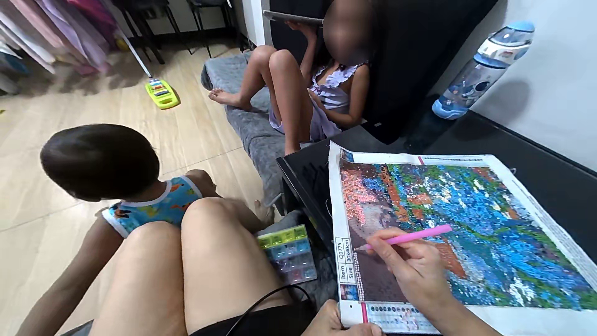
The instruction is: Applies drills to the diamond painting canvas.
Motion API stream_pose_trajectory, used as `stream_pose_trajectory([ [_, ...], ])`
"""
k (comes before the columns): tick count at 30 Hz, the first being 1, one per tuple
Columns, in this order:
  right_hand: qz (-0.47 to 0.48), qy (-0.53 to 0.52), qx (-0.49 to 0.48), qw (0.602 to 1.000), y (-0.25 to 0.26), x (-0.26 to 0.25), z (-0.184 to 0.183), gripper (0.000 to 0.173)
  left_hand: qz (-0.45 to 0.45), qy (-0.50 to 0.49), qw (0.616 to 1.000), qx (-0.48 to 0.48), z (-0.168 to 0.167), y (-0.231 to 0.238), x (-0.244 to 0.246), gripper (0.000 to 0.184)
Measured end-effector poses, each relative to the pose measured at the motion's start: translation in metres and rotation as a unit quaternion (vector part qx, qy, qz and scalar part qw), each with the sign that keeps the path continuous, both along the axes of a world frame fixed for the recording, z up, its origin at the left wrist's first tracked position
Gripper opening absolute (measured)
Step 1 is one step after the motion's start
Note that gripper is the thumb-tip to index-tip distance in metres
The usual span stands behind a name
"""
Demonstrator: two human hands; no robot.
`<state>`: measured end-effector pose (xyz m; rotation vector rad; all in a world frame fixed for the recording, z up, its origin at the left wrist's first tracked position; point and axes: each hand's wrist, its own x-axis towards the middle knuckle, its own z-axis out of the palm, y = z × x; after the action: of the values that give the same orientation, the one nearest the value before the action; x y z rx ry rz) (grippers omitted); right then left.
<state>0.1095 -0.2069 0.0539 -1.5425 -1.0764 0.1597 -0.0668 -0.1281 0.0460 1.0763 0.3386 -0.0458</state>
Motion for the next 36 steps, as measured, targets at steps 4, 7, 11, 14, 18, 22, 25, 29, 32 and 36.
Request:
stream_pose_trajectory([
  [4, 0.002, -0.007, -0.008, 1.0, 0.0004, -0.0002, -0.0008, 0.024, 0.001, 0.004, 1.0, 0.002, 0.0005, 0.0004, 0.0005, 0.014],
  [7, 0.009, -0.012, -0.004, 1.0, 0.001, 0.0006, -0.0025, 0.025, 0.003, 0.003, 1.0, 0.001, -0.0005, -0.0001, 0.0004, 0.014],
  [11, 0.008, -0.018, -0.012, 1.0, 0.0011, 0.0009, -0.0033, 0.026, 0.001, 0.002, 1.0, 0.002, -0.0011, 0.0002, 0.0004, 0.014],
  [14, 0.012, -0.023, -0.014, 1.0, 0.0011, 0.0014, -0.0054, 0.027, -0.002, 0.008, 1.0, 0.0, -0.0008, 0.0007, 0.0004, 0.013],
  [18, 0.012, -0.048, -0.02, 0.999, 0.0016, 0.002, -0.0071, 0.03, -0.004, 0.004, 1.0, 0.008, -0.0018, 0.0007, 0.0006, 0.014],
  [22, 0.02, -0.068, -0.022, 0.997, 0.0017, 0.0021, -0.0085, 0.031, -0.003, 0.006, 1.0, 0.007, -0.0018, 0.0008, 0.0003, 0.014],
  [25, 0.027, -0.071, -0.022, 0.997, 0.0013, 0.0021, -0.0086, 0.031, -0.006, 0.013, 1.0, 0.002, 0.0, 0.0015, 0.0003, 0.013],
  [29, 0.031, -0.074, -0.021, 0.997, 0.0013, 0.0026, -0.0085, 0.031, -0.007, 0.015, 1.0, 0.001, -0.0002, 0.0022, 0.0009, 0.014],
  [32, 0.035, -0.077, -0.022, 0.996, 0.0012, 0.0033, -0.0089, 0.031, -0.007, 0.009, 1.0, 0.001, -0.0017, 0.0017, 0.0008, 0.014],
  [36, 0.043, -0.089, -0.024, 0.995, 0.0009, 0.0041, -0.0095, 0.033, -0.01, 0.014, 1.0, 0.005, -0.0006, 0.0026, 0.0017, 0.014],
])
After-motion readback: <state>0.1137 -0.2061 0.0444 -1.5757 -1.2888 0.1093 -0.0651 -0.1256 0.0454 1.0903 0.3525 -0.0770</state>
